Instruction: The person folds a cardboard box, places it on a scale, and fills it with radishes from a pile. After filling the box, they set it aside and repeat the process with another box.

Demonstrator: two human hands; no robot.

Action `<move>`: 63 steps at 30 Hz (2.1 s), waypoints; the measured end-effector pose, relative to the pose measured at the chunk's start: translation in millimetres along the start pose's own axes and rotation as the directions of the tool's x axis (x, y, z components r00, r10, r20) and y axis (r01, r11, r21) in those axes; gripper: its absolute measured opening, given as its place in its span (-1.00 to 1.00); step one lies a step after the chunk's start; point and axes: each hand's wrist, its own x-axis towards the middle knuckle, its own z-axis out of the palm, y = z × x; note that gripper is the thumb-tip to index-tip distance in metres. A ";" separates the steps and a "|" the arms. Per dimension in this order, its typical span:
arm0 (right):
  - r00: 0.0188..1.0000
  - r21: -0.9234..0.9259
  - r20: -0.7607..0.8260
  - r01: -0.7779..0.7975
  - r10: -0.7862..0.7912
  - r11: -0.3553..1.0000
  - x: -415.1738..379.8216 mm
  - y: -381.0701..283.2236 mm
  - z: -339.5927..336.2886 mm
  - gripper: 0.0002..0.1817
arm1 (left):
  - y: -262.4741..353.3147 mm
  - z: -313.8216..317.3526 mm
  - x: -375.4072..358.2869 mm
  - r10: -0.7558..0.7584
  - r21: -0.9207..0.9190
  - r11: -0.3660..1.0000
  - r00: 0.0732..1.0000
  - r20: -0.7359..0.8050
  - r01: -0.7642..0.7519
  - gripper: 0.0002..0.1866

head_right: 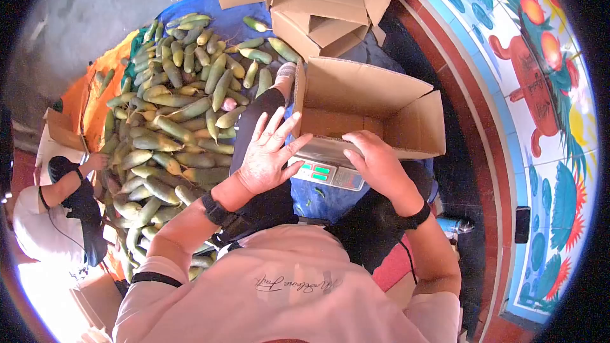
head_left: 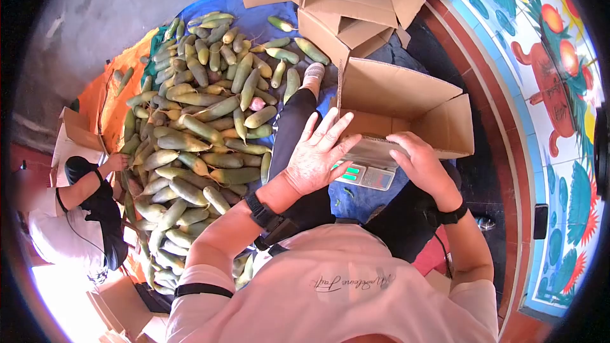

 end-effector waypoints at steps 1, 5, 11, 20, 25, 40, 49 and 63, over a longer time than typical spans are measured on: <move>1.000 0.003 -0.007 -0.002 0.002 1.000 -2.1 -3.9 1.0 -0.72 | 4.6 -4.3 -2.0 0.006 0.003 1.000 1.000 0.004 -0.006 -0.37; 0.996 0.065 -0.091 0.026 -0.020 0.998 -7.9 -19.9 1.0 -0.72 | 20.3 -16.3 -6.9 0.036 -0.187 0.980 0.986 -0.161 -0.067 -0.50; 0.985 0.016 -0.164 0.050 -0.046 0.999 -23.6 -19.8 -1.7 -0.72 | 39.1 -32.6 -11.9 0.014 -0.244 0.964 0.936 -0.353 -0.106 -0.63; 0.957 -0.010 -0.282 -0.071 0.065 0.997 -52.0 -1.6 -8.1 -0.74 | 48.7 -40.1 -21.3 -0.008 -0.263 0.959 0.915 -0.404 -0.108 -0.65; 0.935 -0.174 -0.349 -0.128 0.060 0.976 -58.4 13.3 -4.6 -0.68 | 49.4 -35.5 -20.4 -0.009 -0.247 0.964 0.917 -0.400 -0.098 -0.65; 0.937 -0.511 -0.344 -0.242 0.062 0.825 -97.5 82.5 -6.3 -0.41 | -84.3 -3.5 -147.6 -0.522 0.108 0.797 0.768 -0.371 0.594 -0.82; 0.921 -0.516 -0.387 -0.248 0.036 0.820 -95.8 96.2 7.1 -0.39 | -147.8 25.9 -294.4 -0.882 0.269 0.348 0.411 -0.231 0.898 -0.76; 0.901 -0.497 -0.430 -0.279 0.046 0.822 -90.5 88.0 10.1 -0.34 | -153.1 11.4 -301.4 -0.983 0.684 0.130 0.002 0.186 0.718 -0.47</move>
